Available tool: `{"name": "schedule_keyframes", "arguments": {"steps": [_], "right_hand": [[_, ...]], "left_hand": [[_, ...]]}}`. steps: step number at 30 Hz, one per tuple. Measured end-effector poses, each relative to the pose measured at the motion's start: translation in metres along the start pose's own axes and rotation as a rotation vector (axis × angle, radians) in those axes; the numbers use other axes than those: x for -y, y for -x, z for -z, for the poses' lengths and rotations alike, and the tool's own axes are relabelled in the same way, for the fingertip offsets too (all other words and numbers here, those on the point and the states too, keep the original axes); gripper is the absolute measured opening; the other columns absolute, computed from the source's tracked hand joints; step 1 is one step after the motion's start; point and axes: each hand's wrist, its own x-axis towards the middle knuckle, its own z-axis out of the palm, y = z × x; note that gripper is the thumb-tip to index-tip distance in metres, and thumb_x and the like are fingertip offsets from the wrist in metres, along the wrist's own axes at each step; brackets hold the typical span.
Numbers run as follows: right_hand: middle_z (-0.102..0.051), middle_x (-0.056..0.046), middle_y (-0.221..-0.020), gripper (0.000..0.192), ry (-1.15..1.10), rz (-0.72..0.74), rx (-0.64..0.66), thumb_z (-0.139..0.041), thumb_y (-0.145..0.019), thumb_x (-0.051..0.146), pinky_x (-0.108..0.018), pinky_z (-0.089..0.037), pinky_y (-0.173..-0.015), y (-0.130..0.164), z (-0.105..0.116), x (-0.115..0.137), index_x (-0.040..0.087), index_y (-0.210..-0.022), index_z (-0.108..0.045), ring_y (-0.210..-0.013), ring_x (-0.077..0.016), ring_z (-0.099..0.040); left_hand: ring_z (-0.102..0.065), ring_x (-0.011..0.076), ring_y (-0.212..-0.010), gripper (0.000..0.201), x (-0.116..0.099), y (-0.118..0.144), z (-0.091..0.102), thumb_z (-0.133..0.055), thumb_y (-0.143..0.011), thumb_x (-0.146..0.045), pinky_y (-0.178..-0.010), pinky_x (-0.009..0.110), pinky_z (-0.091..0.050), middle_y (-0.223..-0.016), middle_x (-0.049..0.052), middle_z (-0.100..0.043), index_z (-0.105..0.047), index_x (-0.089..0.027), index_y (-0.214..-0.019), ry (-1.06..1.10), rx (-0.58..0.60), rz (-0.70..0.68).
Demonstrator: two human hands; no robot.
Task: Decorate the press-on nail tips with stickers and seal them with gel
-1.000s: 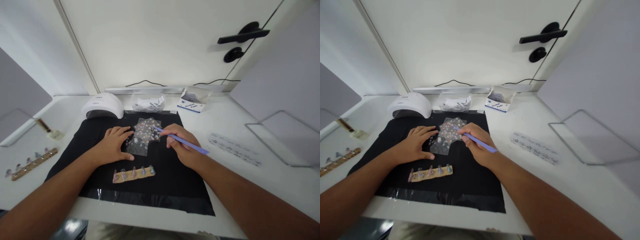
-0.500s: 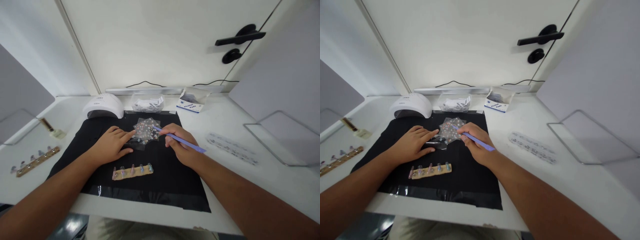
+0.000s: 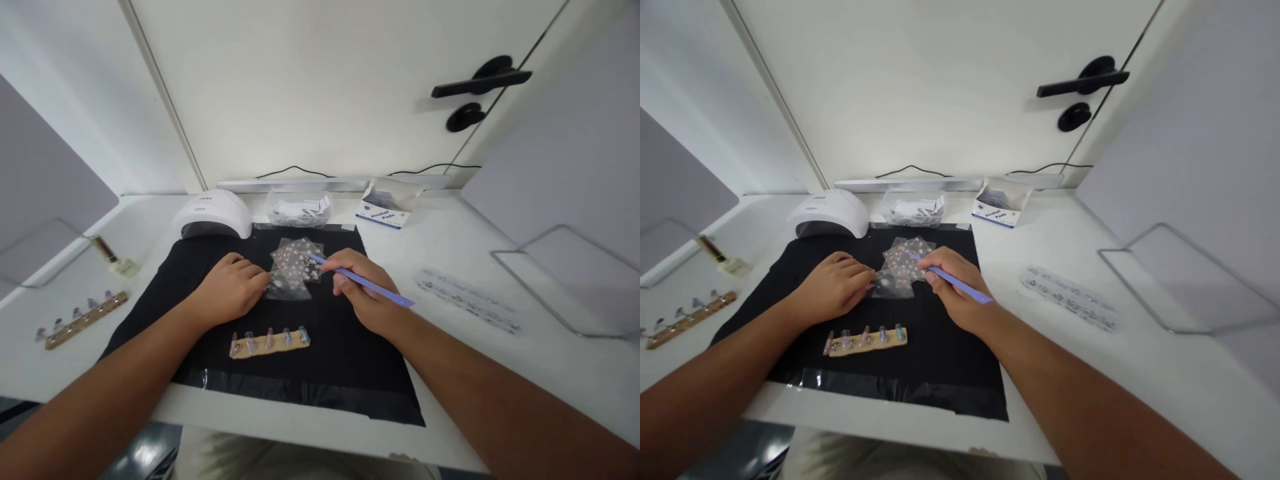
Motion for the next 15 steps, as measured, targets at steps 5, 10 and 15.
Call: {"name": "schedule_keyframes", "arguments": {"steps": [5,10,15], "right_hand": [[-0.062,-0.004,-0.096,0.022,-0.042,-0.041,-0.029,-0.049,-0.100,0.038,-0.028,-0.050,-0.055,0.001,-0.002,-0.003,0.023,-0.105,-0.063,-0.061,-0.0111,-0.059],[-0.063,-0.003,-0.095,0.022,-0.071,-0.078,-0.072,-0.050,-0.099,0.041,-0.029,-0.050,-0.058,0.002,0.000,-0.008,0.024,-0.106,-0.063,-0.060,-0.0109,-0.059],[-0.064,-0.001,-0.089,0.019,-0.097,-0.099,-0.133,-0.053,-0.099,0.040,-0.031,-0.051,-0.062,0.001,0.000,-0.009,0.025,-0.103,-0.064,-0.061,-0.0119,-0.061]], "left_hand": [[-0.065,0.0208,-0.096,0.020,0.005,-0.001,-0.003,-0.058,-0.097,-0.033,-0.093,0.045,-0.051,-0.099,0.005,-0.069,-0.067,-0.015,-0.098,0.249,-0.108,0.108],[-0.066,0.0167,-0.083,0.026,0.014,0.002,-0.007,-0.057,-0.098,-0.037,-0.077,0.036,-0.058,-0.097,0.005,-0.068,-0.064,-0.013,-0.105,0.622,-0.275,0.298],[-0.063,0.0123,-0.069,0.025,0.015,0.003,-0.005,-0.059,-0.098,-0.037,-0.064,0.028,-0.056,-0.086,0.001,-0.065,-0.064,-0.012,-0.100,0.970,-0.320,0.405]]}}
